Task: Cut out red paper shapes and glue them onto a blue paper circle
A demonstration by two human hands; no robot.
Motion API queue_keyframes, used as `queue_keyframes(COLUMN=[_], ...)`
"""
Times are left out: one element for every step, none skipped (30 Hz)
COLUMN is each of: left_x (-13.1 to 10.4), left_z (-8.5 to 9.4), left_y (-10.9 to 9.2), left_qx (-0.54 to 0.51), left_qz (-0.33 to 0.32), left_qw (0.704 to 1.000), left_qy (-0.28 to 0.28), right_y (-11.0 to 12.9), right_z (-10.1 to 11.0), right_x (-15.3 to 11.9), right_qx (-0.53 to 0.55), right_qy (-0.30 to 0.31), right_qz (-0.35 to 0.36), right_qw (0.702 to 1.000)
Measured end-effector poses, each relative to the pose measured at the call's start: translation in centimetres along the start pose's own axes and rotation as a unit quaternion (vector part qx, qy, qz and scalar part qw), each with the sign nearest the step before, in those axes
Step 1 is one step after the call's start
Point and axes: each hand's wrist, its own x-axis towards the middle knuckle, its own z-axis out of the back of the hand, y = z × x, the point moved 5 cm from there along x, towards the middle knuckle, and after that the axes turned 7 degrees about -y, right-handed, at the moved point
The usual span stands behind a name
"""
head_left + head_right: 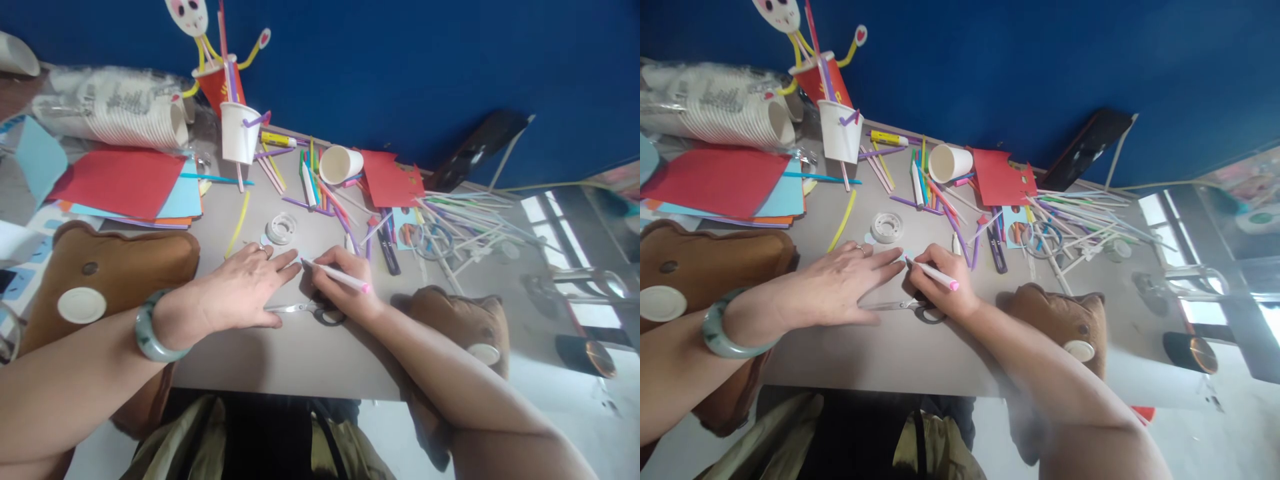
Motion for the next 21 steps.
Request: queue_keyframes(left_x=[0.0, 0.0, 0.1, 0.1, 0.1, 0.1, 0.1, 0.0, 0.0, -0.1, -0.2, -0.3, -0.4, -0.4, -0.5, -0.5, -0.6, -0.6, -0.7, -0.7, -0.7], left_z=[0.0, 0.1, 0.1, 0.1, 0.1, 0.1, 0.1, 0.0, 0.0, 0.0, -0.1, 0.0, 0.0, 0.1, 0.2, 0.4, 0.6, 0.7, 0.9, 1.0, 1.2], left_y=[0.0, 0.0, 0.0, 0.0, 0.0, 0.0, 0.1, 0.1, 0.2, 0.3, 0.4, 0.4, 0.5, 0.5, 0.5, 0.5, 0.6, 0.8, 1.0, 1.2, 1.5], left_qx=[-0.001, -0.003, -0.004, -0.004, -0.004, -0.005, -0.006, -0.007, -0.006, -0.004, 0.001, 0.007, 0.015, 0.024, 0.034, 0.041, 0.045, 0.044, 0.036, 0.023, 0.006], left_qz=[-0.001, -0.002, -0.003, -0.004, -0.004, -0.004, -0.003, 0.0, 0.004, 0.009, 0.014, 0.018, 0.019, 0.019, 0.018, 0.017, 0.018, 0.021, 0.024, 0.03, 0.036], left_qw=[1.0, 1.0, 1.0, 1.0, 1.0, 1.0, 1.0, 1.0, 1.0, 1.0, 1.0, 1.0, 1.0, 0.999, 0.999, 0.999, 0.999, 0.999, 0.999, 0.998, 0.998], left_qy=[0.0, 0.0, 0.0, -0.001, -0.003, -0.006, -0.01, -0.015, -0.02, -0.023, -0.023, -0.022, -0.019, -0.014, -0.01, -0.004, 0.004, 0.015, 0.029, 0.044, 0.06], right_y=[0.0, 0.0, 0.0, 0.0, 0.0, 0.0, 0.0, 0.1, 0.1, 0.1, 0.1, 0.0, -0.2, -0.4, -0.6, -0.8, -0.9, -0.9, -1.0, -1.0, -0.9], right_z=[0.0, 0.0, 0.1, 0.1, 0.3, 0.5, 0.7, 1.0, 1.3, 1.5, 1.7, 1.7, 1.7, 1.6, 1.5, 1.3, 1.2, 1.1, 1.1, 1.0, 1.0], right_x=[0.0, 0.0, 0.0, -0.1, -0.1, -0.1, -0.1, -0.1, -0.1, -0.2, -0.2, -0.2, -0.2, -0.1, 0.0, 0.1, 0.2, 0.4, 0.5, 0.6, 0.7], right_qx=[0.001, 0.001, 0.0, 0.0, -0.001, -0.001, 0.001, 0.005, 0.01, 0.017, 0.025, 0.036, 0.05, 0.066, 0.084, 0.102, 0.117, 0.129, 0.137, 0.142, 0.144], right_qy=[0.0, 0.0, -0.001, -0.004, -0.013, -0.029, -0.051, -0.078, -0.106, -0.135, -0.161, -0.178, -0.189, -0.194, -0.194, -0.191, -0.186, -0.181, -0.176, -0.168, -0.161], right_qz=[0.001, 0.002, 0.004, 0.007, 0.012, 0.02, 0.034, 0.051, 0.071, 0.089, 0.102, 0.107, 0.103, 0.093, 0.08, 0.067, 0.054, 0.042, 0.032, 0.023, 0.017], right_qw=[1.0, 1.0, 1.0, 1.0, 1.0, 0.999, 0.998, 0.996, 0.992, 0.987, 0.981, 0.977, 0.975, 0.974, 0.974, 0.974, 0.974, 0.974, 0.974, 0.975, 0.976])
